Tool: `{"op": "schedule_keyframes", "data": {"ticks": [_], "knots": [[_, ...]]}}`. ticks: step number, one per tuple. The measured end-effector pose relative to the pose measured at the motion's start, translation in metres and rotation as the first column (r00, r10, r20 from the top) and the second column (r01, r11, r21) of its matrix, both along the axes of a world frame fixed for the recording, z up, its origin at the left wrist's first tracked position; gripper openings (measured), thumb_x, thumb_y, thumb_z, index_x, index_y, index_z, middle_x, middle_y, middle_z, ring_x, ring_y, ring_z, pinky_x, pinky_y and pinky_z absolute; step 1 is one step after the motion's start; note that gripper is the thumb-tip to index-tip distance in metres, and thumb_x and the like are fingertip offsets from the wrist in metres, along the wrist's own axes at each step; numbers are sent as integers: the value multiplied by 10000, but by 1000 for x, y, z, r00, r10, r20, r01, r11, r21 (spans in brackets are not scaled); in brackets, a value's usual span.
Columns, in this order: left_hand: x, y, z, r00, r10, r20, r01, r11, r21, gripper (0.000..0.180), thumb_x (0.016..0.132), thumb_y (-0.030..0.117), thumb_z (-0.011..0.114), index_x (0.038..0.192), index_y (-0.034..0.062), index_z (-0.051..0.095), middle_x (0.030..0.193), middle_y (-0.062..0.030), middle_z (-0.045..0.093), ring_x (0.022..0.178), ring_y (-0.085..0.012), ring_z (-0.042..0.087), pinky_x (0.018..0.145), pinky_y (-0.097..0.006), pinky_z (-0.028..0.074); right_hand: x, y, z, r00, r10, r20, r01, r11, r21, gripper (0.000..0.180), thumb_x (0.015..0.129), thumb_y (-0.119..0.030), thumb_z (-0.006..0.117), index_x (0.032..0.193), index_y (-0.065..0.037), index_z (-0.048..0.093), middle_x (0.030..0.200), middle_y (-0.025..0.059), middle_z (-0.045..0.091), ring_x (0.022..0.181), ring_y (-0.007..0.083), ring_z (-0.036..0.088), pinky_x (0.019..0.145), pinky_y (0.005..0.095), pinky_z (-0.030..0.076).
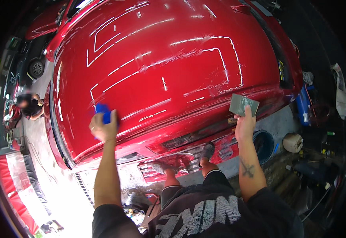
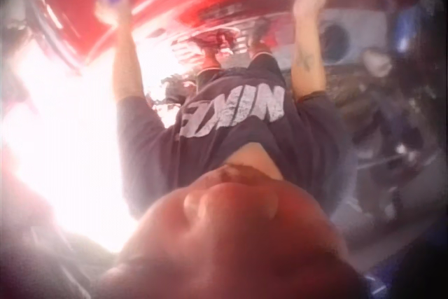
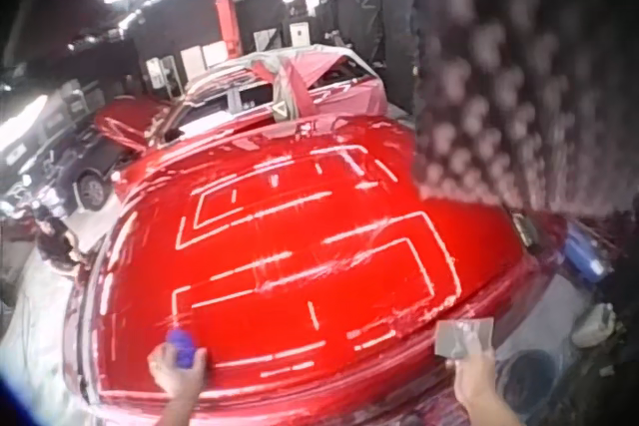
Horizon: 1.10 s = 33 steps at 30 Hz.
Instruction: The person sands the hood of a red car using a sanding block and a blue cloth. They repeatedly rub the surface in a grid pattern, occasionally dipping the sanding block into a bucket of water and wiping the area with the cloth.
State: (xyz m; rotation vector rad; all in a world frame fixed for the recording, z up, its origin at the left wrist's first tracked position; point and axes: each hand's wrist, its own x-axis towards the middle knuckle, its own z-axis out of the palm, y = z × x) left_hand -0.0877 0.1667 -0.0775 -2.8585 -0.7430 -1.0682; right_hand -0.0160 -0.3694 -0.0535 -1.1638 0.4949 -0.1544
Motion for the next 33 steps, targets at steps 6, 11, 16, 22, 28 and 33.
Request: {"op": "schedule_keyframes", "data": {"ticks": [6, 11, 16, 22, 28, 33], "knots": [[129, -247, 37, 853, -522, -16, 517, 847, -125, 273, 766, 396, 889, 828, 180, 735, 1002, -18, 738, 1037, -311, 693, 930, -533, 485, 20, -74, 35, 978, 192, -80, -207, 878, -432, 287, 1017, -114, 761, 1258, -70, 612, 1069, -6, 685, 875, 61, 614, 714, 242, 509], [206, -387, 38, 662, -738, -134, 672, 663, -329, 322, 777, 447, 841, 1004, 223, 804, 1109, -22, 720, 1205, -278, 633, 1089, -535, 430, 65, -111, 42, 949, 308, -69, -308, 856, -416, 141, 999, -18, 664, 1041, -73, 541, 998, 37, 652, 841, 107, 627, 711, 309, 580], [204, -405, 28, 671, -736, -92, 680, 660, -319, 271, 820, 433, 793, 951, 196, 803, 1062, -27, 730, 1163, -285, 646, 1061, -537, 443, 132, -77, 68, 879, 469, 89, -426, 855, -295, 216, 966, 115, 500, 1047, -85, 515, 1449, 161, 626, 1281, 219, 641, 1055, 463, 600], [96, -197, 28, 960, -270, 72, 277, 954, -117, 252, 659, 270, 842, 665, 137, 628, 730, -92, 649, 741, -312, 658, 646, -487, 496, 148, 62, 62, 351, 928, -121, -533, 92, -841, 532, 1119, -55, 480, 1644, -136, 460, 1735, 148, 397, 1628, 307, 337, 1327, 431, 305], [-12, 5, 1, 729, 622, -286, -675, 722, -149, 507, 860, 591, 755, 1046, 122, 809, 1144, -121, 749, 1118, -393, 683, 935, -549, 556, 142, 136, 16, -57, 923, -381, 295, -349, -889, 556, 1074, -219, 598, 1620, -167, 507, 1711, 34, 451, 1620, 256, 351, 1349, 528, 242], [-37, 34, -18, 724, 664, -188, -689, 713, -132, 521, 868, 603, 725, 1103, 146, 813, 1174, -104, 749, 1173, -379, 666, 1012, -552, 502, 223, -16, 52, -140, 744, -654, 371, -573, -731, 632, 985, -259, 729, 1584, -167, 548, 1680, 38, 476, 1620, 271, 345, 1348, 581, 186]]}}
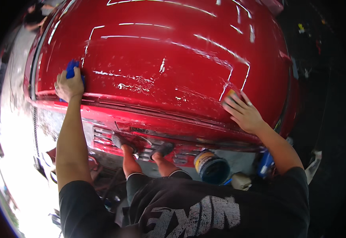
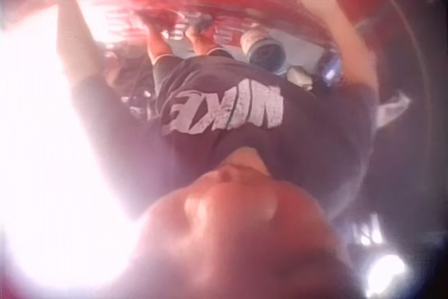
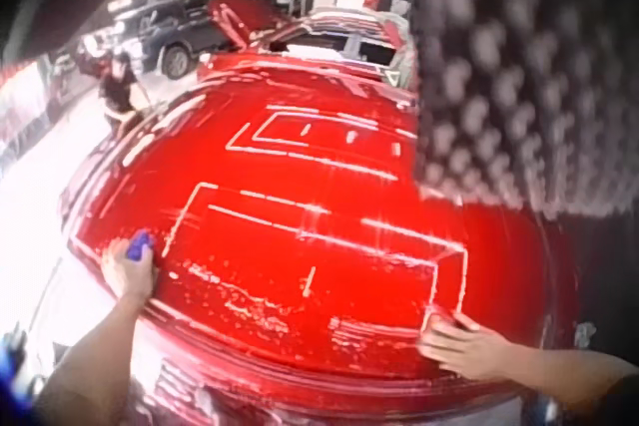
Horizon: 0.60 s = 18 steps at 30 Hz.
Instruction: The person sands the hood of a red car using a sanding block and a blue cloth. They repeatedly rub the surface in a grid pattern, occasionally dipping the sanding block into a bucket of water and wiping the area with the cloth.
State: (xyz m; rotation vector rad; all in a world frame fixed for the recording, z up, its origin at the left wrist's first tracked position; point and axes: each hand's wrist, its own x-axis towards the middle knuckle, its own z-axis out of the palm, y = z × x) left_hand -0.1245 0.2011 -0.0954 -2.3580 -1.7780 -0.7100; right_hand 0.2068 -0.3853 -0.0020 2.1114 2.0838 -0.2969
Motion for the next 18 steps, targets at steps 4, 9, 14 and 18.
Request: {"op": "schedule_keyframes", "data": {"ticks": [4, 9, 14, 18], "knots": [[8, -8, 0, 1000, 1, 23, -1, 1000, -2, 513, 847, 588, 749, 1122, 162, 822, 1183, -87, 753, 1186, -374, 658, 1005, -556, 498, 3, 17, 2, 999, -2, -36, 0, 998, -67, 704, 955, -245, 761, 1609, -146, 519, 1722, 65, 417, 1651, 311, 270, 1358, 589, 148], [6, -13, 8, 998, -48, 48, 45, 997, 59, 501, 861, 565, 779, 1080, 116, 814, 1149, -100, 763, 1144, -386, 677, 993, -528, 519, -87, 252, -21, 987, 139, -81, -111, 953, 282, 596, 1073, -326, 636, 1605, -99, 495, 1686, 99, 461, 1616, 323, 339, 1322, 583, 249], [7, -11, 11, 998, -48, 51, 44, 996, 80, 485, 870, 539, 780, 1086, 106, 806, 1163, -77, 758, 1161, -373, 664, 1028, -509, 499, -115, 320, -35, 981, 151, -120, -93, 916, 391, 514, 1127, -319, 550, 1586, -92, 510, 1668, 116, 488, 1578, 339, 404, 1310, 552, 290], [2, -13, 11, 999, -10, 38, 10, 1000, 5, 475, 876, 538, 776, 1096, 119, 801, 1175, -66, 749, 1185, -363, 649, 1046, -512, 485, -85, 233, 10, 998, -19, -64, 38, 951, 308, 490, 1131, -318, 547, 1583, -128, 537, 1676, 146, 472, 1577, 382, 396, 1299, 537, 303]]}}
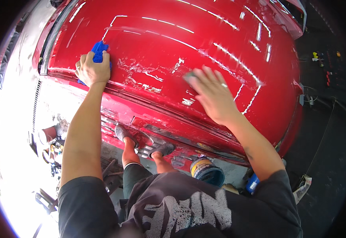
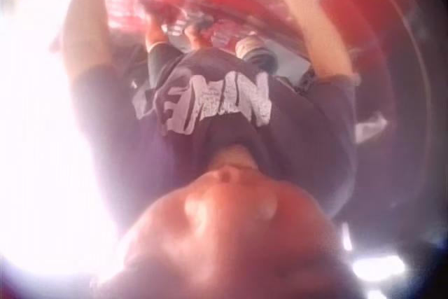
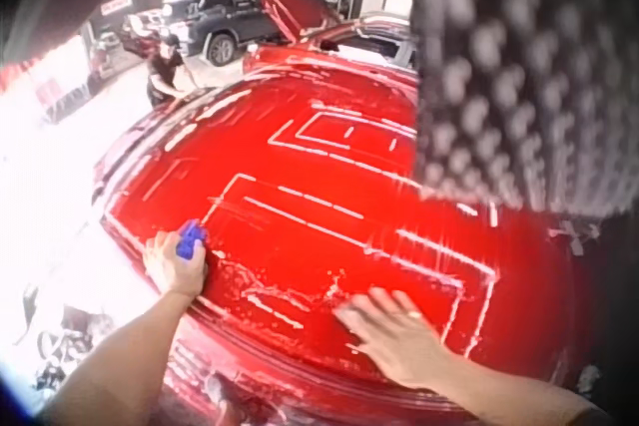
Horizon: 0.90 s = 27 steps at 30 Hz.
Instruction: The person sands the hood of a red car using a sanding block and a blue cloth. They repeatedly rub the surface in a grid pattern, occasionally dipping the sanding block into a bucket of water and wiping the area with the cloth.
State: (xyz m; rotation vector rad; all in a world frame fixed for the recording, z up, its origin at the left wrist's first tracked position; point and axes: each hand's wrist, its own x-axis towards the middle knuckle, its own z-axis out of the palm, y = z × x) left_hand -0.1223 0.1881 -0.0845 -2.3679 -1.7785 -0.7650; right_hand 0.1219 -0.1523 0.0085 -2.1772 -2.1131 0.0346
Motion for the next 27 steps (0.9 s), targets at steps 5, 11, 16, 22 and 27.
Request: {"op": "schedule_keyframes", "data": {"ticks": [5, 11, 16, 22, 27], "knots": [[4, 1, -1, 1000, -9, 4, 9, 1000, -15, 474, 891, 554, 762, 1118, 138, 791, 1193, -74, 742, 1205, -378, 637, 1057, -539, 468, 47, -65, 29, 126, -453, -882, 674, 692, -259, 392, 1160, -278, 549, 1483, -78, 648, 1405, 128, 654, 1277, 209, 630, 1105, 378, 507], [6, 3, -6, 1000, -5, -7, 5, 1000, -7, 512, 881, 569, 742, 1125, 123, 805, 1187, -88, 740, 1199, -373, 633, 1065, -546, 457, 65, -80, -7, 181, -545, -819, 735, 628, -256, 349, 1039, -141, 734, 1359, -3, 717, 1183, 96, 756, 1100, 192, 716, 982, 344, 560], [4, 4, -7, 1000, -17, 8, 18, 999, -33, 524, 884, 579, 735, 1130, 121, 803, 1197, -93, 736, 1213, -373, 628, 1075, -548, 449, 84, -98, -8, 233, -625, -745, 638, 677, -368, 334, 980, -145, 786, 1274, 3, 729, 999, 113, 779, 913, 139, 716, 787, 339, 586], [4, 4, -5, 1000, -7, -20, 6, 1000, -21, 534, 896, 591, 732, 1156, 129, 796, 1222, -86, 736, 1224, -375, 629, 1078, -544, 450, 77, -57, 26, 458, -691, -560, 492, 721, -487, 251, 1000, -203, 790, 1165, -16, 764, 899, 55, 763, 835, 94, 691, 712, 312, 542], [4, 4, -6, 1000, -9, -19, 9, 1000, 2, 522, 900, 595, 747, 1151, 139, 788, 1226, -78, 746, 1216, -380, 642, 1064, -539, 463, 79, -71, 18, 278, -602, -749, 586, 724, -364, 167, 1009, -158, 772, 1088, -11, 774, 901, 49, 758, 841, 102, 696, 735, 289, 545]]}}
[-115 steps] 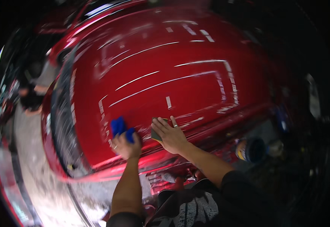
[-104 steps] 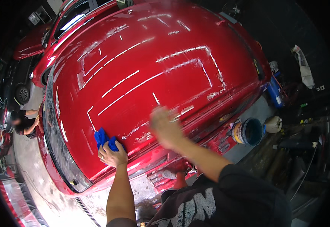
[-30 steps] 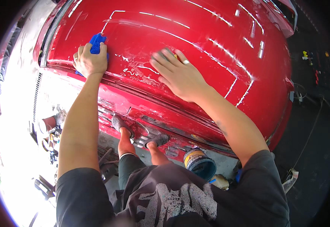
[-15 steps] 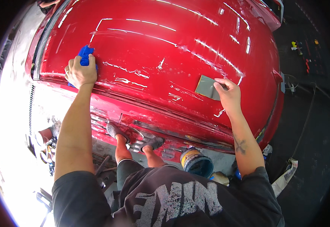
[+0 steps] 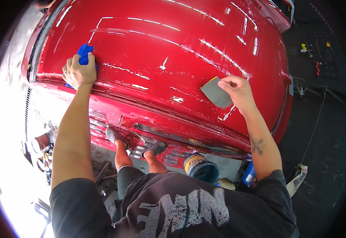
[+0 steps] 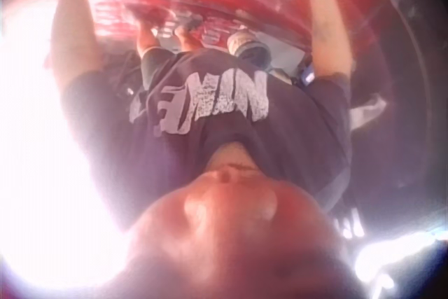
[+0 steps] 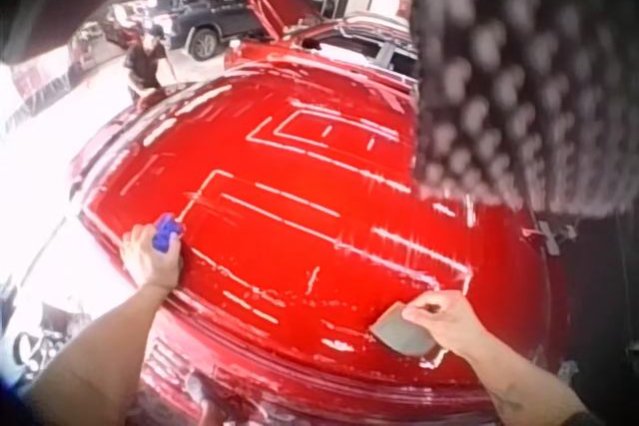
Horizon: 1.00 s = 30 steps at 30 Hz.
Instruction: The person sands the hood of a red car using a sanding block and a blue cloth. They repeatedly rub the surface in a grid pattern, occasionally dipping the sanding block into a bucket of water and wiping the area with the cloth.
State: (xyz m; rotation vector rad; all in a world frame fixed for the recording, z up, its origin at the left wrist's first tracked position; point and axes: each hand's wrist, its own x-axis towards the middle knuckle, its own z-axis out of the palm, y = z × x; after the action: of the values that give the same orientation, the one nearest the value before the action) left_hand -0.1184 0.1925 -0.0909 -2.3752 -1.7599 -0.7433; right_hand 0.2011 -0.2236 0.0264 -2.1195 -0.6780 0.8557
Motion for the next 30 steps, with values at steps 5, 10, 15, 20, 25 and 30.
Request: {"op": "schedule_keyframes", "data": {"ticks": [5, 10, 15, 20, 25, 30], "knots": [[-1, -1, 2, 1000, 4, -9, -4, 1000, -24, 492, 904, 582, 744, 1145, 156, 790, 1236, -74, 745, 1216, -372, 647, 1068, -541, 460, 4, -43, -7, 928, -289, -233, 331, 930, 163, 297, 987, -41, 744, 1263, -24, 636, 1126, 96, 719, 945, 144, 711, 797, 329, 622], [4, -4, 6, 995, -34, 89, 33, 999, 13, 454, 906, 543, 738, 1202, 205, 800, 1322, -56, 738, 1284, -350, 631, 1101, -522, 460, -22, -89, 22, 800, -452, -395, 539, 831, 140, 421, 956, 12, 732, 1325, -68, 546, 1176, 79, 692, 1001, 172, 698, 853, 362, 632], [-2, 3, 12, 991, -83, 108, 90, 994, -60, 365, 901, 486, 746, 1147, 230, 834, 1317, -30, 760, 1286, -304, 659, 1109, -500, 487, -61, -182, 2, 742, -612, -275, 663, 730, 166, 298, 965, -9, 725, 1230, -85, 613, 1104, 41, 714, 998, 139, 695, 847, 334, 618], [110, -147, 44, 550, -795, 255, 747, 605, 275, 276, 756, 357, 895, 686, 152, 725, 720, -41, 708, 667, -249, 697, 664, -452, 560, -79, -237, 29, 639, -626, -446, 726, 683, 80, 292, 939, 75, 599, 1205, -47, 602, 1182, 100, 709, 1133, 231, 708, 910, 439, 641], [201, -336, 55, 235, -955, 181, 963, 204, -175, 223, 838, 414, 780, 921, 211, 819, 1067, -3, 762, 1175, -244, 678, 1063, -505, 466, -45, -147, 37, 741, -533, -409, 670, 636, 384, 546, 922, 113, 526, 1437, -64, 570, 1471, 145, 596, 1407, 288, 566, 1152, 522, 527], [181, -328, 58, 315, -928, 199, 947, 296, -121, 240, 802, 439, 814, 870, 208, 814, 978, -16, 742, 1064, -253, 680, 1000, -495, 477, -15, -40, 24, 958, -269, 100, 211, 895, 392, 536, 1126, -115, 518, 1657, -93, 450, 1625, 150, 528, 1523, 253, 484, 1278, 397, 379]]}}
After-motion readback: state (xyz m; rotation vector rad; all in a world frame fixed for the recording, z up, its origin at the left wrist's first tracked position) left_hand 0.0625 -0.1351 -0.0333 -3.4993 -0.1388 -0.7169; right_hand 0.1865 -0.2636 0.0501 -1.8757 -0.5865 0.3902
